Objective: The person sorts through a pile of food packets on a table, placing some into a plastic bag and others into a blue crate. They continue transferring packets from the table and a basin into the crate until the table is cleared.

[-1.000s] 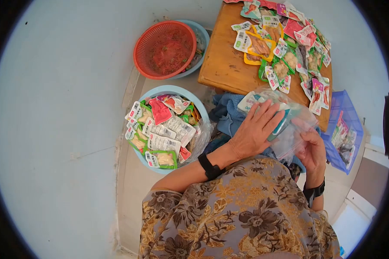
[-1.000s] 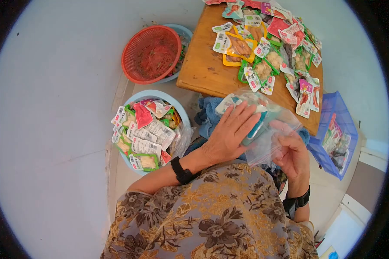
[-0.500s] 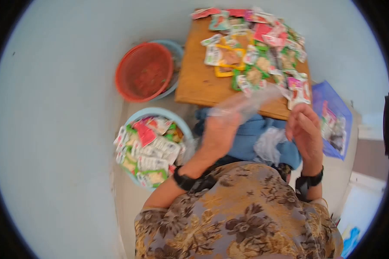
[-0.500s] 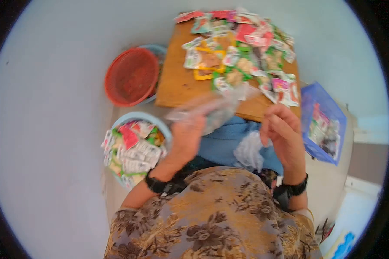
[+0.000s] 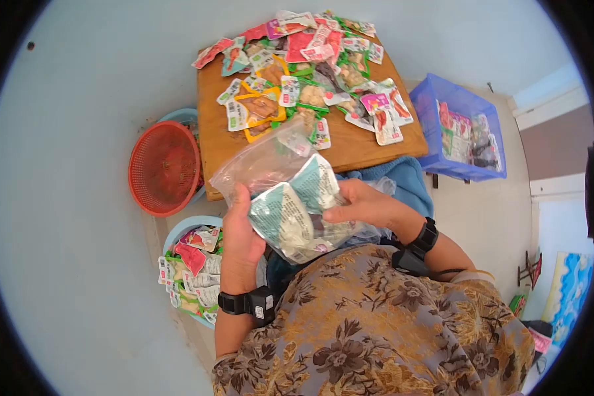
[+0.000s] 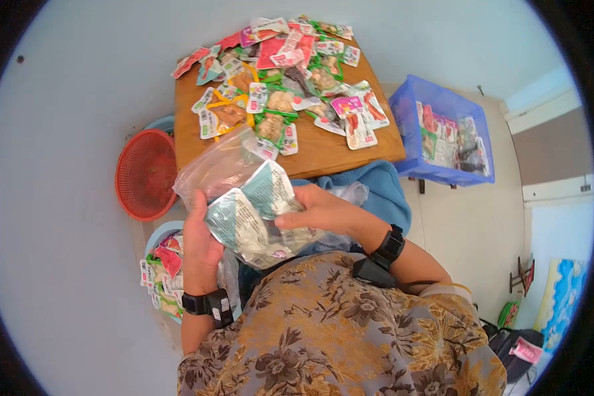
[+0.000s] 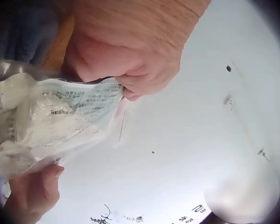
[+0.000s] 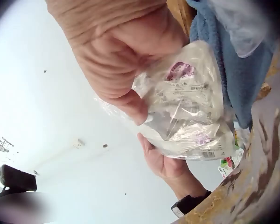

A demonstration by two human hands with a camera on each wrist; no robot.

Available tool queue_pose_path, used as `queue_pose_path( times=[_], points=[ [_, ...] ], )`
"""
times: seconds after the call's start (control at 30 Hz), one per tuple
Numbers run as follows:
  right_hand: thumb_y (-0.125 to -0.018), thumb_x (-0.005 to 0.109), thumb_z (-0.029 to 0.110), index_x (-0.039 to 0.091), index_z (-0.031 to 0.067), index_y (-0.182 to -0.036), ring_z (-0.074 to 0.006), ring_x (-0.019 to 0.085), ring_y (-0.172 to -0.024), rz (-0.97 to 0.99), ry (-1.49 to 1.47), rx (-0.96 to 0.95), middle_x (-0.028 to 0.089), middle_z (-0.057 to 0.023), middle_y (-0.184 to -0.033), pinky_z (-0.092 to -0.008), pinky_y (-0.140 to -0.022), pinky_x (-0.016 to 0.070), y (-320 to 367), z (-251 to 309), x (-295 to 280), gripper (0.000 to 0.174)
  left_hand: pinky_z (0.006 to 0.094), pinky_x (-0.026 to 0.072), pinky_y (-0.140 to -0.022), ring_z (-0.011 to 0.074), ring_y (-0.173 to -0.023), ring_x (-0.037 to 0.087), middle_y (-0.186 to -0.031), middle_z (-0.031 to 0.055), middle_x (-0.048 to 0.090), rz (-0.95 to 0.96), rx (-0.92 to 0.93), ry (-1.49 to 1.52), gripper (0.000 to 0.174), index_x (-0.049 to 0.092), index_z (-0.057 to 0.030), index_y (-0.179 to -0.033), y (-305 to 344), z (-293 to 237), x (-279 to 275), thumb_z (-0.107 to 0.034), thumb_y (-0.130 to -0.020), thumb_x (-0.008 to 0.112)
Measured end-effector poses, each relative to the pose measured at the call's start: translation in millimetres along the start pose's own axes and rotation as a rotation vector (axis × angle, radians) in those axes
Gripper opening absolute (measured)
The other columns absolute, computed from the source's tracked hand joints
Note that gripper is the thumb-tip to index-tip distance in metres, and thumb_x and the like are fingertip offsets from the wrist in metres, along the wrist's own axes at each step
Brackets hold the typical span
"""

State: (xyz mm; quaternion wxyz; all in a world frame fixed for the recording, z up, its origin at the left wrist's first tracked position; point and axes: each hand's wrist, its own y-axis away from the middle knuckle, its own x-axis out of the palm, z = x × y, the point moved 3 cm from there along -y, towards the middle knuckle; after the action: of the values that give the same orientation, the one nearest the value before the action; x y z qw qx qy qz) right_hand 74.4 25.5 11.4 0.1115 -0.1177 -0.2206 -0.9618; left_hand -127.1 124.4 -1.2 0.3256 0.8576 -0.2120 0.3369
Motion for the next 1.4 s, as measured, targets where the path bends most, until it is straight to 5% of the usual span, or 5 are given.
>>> queue_pose_path(
  times=[0.4,0.5,0.7,1.13,1.4],
  points=[
    [-0.089,0.072,0.024,0.063,0.0051,-0.116,-0.0022,0.056,-0.074,-0.093,-0.200,0.087,0.067,0.0034,-0.097,-0.0191,-0.054,0.0423,-2,-44,0,0.034,0.0423,0.0420,-0.107,0.0270,-0.124,0.054,-0.135,0.0126,0.054,0.050,-0.034,0.002,0.066,0.042,0.0021,-0.140,19,53,-38,-0.032,-0.091,0.069],
    [-0.091,0.072,0.020,0.059,0.0003,-0.121,-0.0060,0.062,-0.090,-0.050,-0.192,0.143,0.069,-0.0019,-0.108,-0.0227,-0.074,0.0521,-6,-62,-6,0.038,0.0421,0.0432,-0.106,0.0269,-0.122,0.055,-0.134,0.0122,0.055,0.007,-0.119,-0.026,0.064,0.043,0.0007,-0.139,32,76,-52,-0.019,-0.087,0.074],
    [-0.088,0.074,0.035,0.066,0.0033,-0.107,-0.0037,0.055,-0.069,-0.110,0.103,0.152,0.066,0.0027,-0.086,-0.0206,-0.056,0.0445,-5,-31,4,0.038,0.0416,0.0449,-0.103,0.0271,-0.119,0.056,-0.131,0.0118,0.057,-0.074,-0.158,-0.021,0.060,0.047,-0.0012,-0.136,37,86,-44,-0.003,-0.082,0.072],
    [-0.085,0.076,0.032,0.065,-0.0027,-0.102,-0.0130,0.065,-0.079,-0.381,0.049,-0.240,0.071,-0.0083,-0.091,-0.0269,-0.067,0.0507,-27,-16,-18,0.040,0.0475,0.0398,-0.110,0.0342,-0.124,0.054,-0.136,0.0167,0.055,-0.088,0.015,0.008,0.066,0.043,0.0022,-0.140,12,32,-44,-0.006,-0.078,0.065],
    [-0.075,0.080,0.021,0.053,0.0037,-0.104,-0.0392,0.058,-0.098,-0.656,1.174,-0.054,0.057,-0.0171,-0.103,-0.0484,-0.083,0.0478,-4,-3,-74,0.044,0.0487,0.0367,-0.112,0.0338,-0.129,0.049,-0.140,0.0178,0.051,-0.111,0.182,0.096,0.063,0.040,0.0019,-0.142,-27,-32,-35,-0.004,-0.083,0.061]
  ],
)
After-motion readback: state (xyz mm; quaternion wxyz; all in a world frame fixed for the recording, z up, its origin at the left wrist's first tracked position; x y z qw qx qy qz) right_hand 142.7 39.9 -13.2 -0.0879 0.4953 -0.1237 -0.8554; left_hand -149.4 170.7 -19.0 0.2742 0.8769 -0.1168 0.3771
